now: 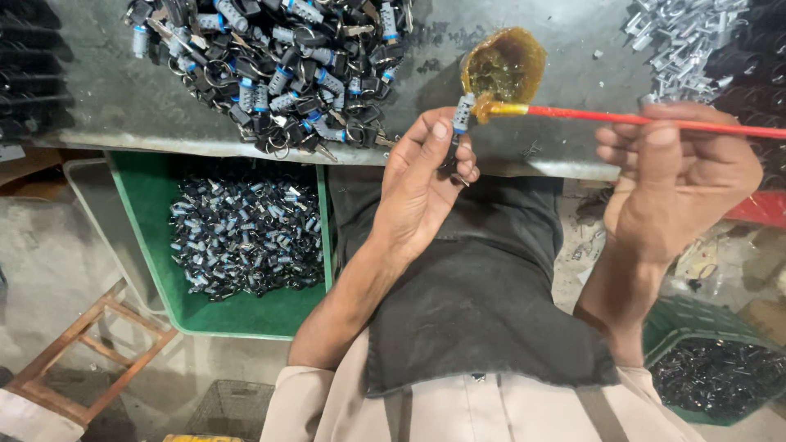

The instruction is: The person picks small lock cylinder components from a green bin and works on them with both hands at a bench, then uses a red-handled brush to apply liquid from a yellow cup onto a component before setting it on the table with a pile of finished parts. The cycle repeats with additional components.

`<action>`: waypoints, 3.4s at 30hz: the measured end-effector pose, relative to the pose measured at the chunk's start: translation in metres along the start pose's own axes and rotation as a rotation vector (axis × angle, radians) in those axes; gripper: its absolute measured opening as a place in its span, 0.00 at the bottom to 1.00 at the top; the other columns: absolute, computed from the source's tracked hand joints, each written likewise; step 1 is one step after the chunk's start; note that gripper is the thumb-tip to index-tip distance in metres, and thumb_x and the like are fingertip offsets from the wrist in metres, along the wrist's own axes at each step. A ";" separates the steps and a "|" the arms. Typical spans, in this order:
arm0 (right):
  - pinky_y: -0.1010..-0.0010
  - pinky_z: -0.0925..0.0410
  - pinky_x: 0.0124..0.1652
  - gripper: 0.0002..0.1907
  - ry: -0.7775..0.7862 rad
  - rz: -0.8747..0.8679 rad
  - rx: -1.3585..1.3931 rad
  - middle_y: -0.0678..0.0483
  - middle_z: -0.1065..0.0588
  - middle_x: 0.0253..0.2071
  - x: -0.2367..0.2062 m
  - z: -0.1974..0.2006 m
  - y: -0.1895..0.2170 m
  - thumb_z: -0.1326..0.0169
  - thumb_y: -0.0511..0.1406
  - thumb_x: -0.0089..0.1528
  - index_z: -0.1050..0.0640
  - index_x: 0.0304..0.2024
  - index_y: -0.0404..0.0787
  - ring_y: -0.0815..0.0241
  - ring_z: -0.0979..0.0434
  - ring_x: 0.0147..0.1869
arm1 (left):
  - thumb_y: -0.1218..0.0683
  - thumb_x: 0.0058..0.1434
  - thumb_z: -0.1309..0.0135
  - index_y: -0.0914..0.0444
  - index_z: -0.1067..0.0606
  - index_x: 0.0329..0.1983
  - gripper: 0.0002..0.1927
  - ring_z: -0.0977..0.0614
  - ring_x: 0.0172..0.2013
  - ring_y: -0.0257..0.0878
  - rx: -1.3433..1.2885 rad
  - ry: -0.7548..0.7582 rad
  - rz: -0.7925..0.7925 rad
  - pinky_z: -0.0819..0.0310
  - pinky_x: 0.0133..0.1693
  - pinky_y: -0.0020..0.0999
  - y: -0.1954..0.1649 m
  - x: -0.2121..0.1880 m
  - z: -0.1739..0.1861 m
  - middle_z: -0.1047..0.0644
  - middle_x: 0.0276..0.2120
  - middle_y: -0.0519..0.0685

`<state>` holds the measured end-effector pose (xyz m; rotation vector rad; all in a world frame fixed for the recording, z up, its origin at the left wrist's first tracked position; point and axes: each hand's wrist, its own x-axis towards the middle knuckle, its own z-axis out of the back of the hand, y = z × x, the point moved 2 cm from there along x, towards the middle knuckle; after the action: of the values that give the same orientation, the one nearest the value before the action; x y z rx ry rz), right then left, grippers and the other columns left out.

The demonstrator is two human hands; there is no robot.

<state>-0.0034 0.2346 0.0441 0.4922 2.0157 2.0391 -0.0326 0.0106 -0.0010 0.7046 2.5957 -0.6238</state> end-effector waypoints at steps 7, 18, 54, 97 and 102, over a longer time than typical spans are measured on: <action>0.69 0.20 0.45 0.15 0.112 0.114 -0.230 0.42 0.21 0.43 0.020 -0.014 0.011 0.47 0.35 0.78 0.24 0.53 0.23 0.55 0.15 0.43 | 0.50 0.75 0.46 0.64 0.29 0.58 0.15 0.27 0.36 0.34 -0.048 0.030 0.050 0.29 0.45 0.34 0.004 -0.010 0.002 0.26 0.36 0.46; 0.61 0.31 0.52 0.15 0.617 0.148 -0.981 0.56 0.22 0.45 0.001 0.008 -0.007 0.34 0.34 0.68 0.17 0.57 0.47 0.52 0.27 0.51 | 0.51 0.61 0.44 0.54 0.20 0.46 0.12 0.19 0.43 0.51 2.475 -0.008 -0.195 0.28 0.46 0.48 -0.120 -0.124 0.059 0.20 0.44 0.54; 0.73 0.31 0.47 0.07 0.463 -0.116 -0.431 0.52 0.28 0.46 -0.043 -0.041 -0.017 0.41 0.26 0.67 0.25 0.45 0.35 0.63 0.26 0.46 | 0.49 0.80 0.55 0.67 0.27 0.46 0.16 0.31 0.31 0.31 0.456 -0.034 -0.160 0.26 0.46 0.36 -0.024 -0.036 0.015 0.33 0.27 0.42; 0.80 0.30 0.47 0.09 0.338 -0.167 -0.130 0.51 0.27 0.46 -0.059 -0.065 -0.001 0.36 0.22 0.66 0.23 0.44 0.33 0.68 0.23 0.47 | 0.55 0.76 0.47 0.66 0.29 0.64 0.17 0.24 0.41 0.31 0.368 0.018 0.008 0.25 0.43 0.28 0.003 -0.061 0.012 0.23 0.50 0.48; 0.80 0.29 0.46 0.09 0.360 -0.189 -0.126 0.51 0.27 0.46 -0.054 -0.063 0.000 0.36 0.21 0.65 0.23 0.43 0.33 0.68 0.23 0.46 | 0.56 0.77 0.48 0.66 0.27 0.63 0.15 0.23 0.41 0.30 0.526 0.022 -0.047 0.24 0.43 0.27 -0.001 -0.061 0.008 0.22 0.53 0.49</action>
<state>0.0216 0.1555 0.0400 -0.0965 2.0076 2.2399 0.0175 -0.0175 0.0210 0.8031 2.4837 -1.3453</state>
